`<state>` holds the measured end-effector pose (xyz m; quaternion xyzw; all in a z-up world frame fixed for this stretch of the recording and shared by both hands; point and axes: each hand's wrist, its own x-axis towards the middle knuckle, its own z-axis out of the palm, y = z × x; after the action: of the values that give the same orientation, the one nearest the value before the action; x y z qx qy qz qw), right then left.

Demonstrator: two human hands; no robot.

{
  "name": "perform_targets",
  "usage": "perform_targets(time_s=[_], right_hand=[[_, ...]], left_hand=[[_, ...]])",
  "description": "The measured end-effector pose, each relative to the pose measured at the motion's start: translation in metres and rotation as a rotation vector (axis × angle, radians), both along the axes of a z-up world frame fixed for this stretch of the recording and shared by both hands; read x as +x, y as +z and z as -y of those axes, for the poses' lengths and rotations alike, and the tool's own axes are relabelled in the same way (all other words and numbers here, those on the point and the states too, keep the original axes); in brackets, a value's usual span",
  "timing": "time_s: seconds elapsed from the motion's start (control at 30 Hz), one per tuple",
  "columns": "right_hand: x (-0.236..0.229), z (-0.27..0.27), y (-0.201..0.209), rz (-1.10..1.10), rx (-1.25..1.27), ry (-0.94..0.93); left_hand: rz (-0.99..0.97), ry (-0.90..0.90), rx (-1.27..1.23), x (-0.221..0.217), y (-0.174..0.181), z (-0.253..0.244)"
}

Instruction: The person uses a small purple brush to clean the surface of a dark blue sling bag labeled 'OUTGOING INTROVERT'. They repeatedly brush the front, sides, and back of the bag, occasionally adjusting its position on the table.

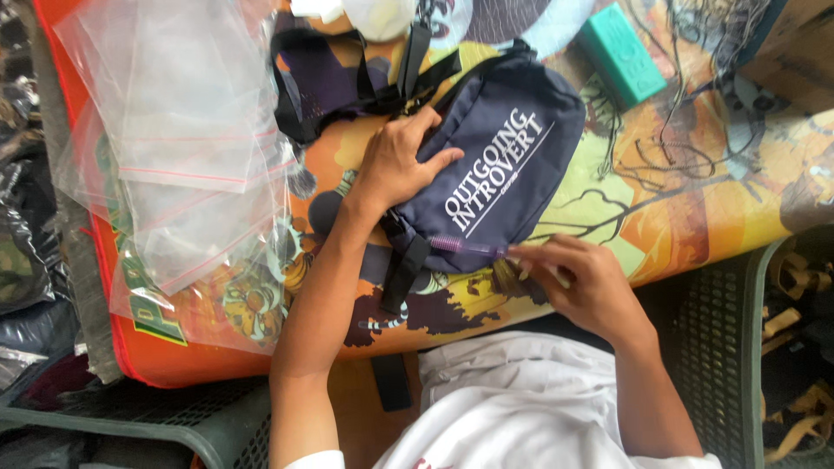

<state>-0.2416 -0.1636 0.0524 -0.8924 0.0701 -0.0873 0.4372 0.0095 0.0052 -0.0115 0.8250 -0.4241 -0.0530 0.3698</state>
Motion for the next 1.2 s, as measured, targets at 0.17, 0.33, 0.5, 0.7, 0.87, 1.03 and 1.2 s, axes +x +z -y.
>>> perform_targets(time_s=[0.17,0.33,0.5,0.7,0.87,1.03,1.2], right_hand=[[-0.007,0.030,-0.046,0.044,-0.297,-0.334],[-0.001,0.034,-0.029,0.038,-0.125,-0.308],[0.026,0.053,-0.045,0.177,-0.392,-0.192],[0.059,0.078,-0.054,0.381,-0.629,-0.373],[0.067,0.068,-0.045,0.340,-0.467,-0.253],[0.066,0.072,-0.044,0.367,-0.487,-0.319],[0.039,0.066,-0.043,0.292,-0.221,-0.236]], left_hand=[[0.036,0.010,0.033,0.000,-0.007,0.001],[0.059,0.023,0.087,-0.001,-0.008,0.001],[-0.001,-0.080,0.023,0.002,0.006,-0.003],[-0.065,-0.086,0.078,0.003,0.014,-0.005],[-0.084,-0.068,0.106,0.003,0.012,-0.004],[-0.083,-0.066,0.103,0.003,0.009,-0.003],[-0.053,-0.051,0.121,0.001,0.004,-0.003]])
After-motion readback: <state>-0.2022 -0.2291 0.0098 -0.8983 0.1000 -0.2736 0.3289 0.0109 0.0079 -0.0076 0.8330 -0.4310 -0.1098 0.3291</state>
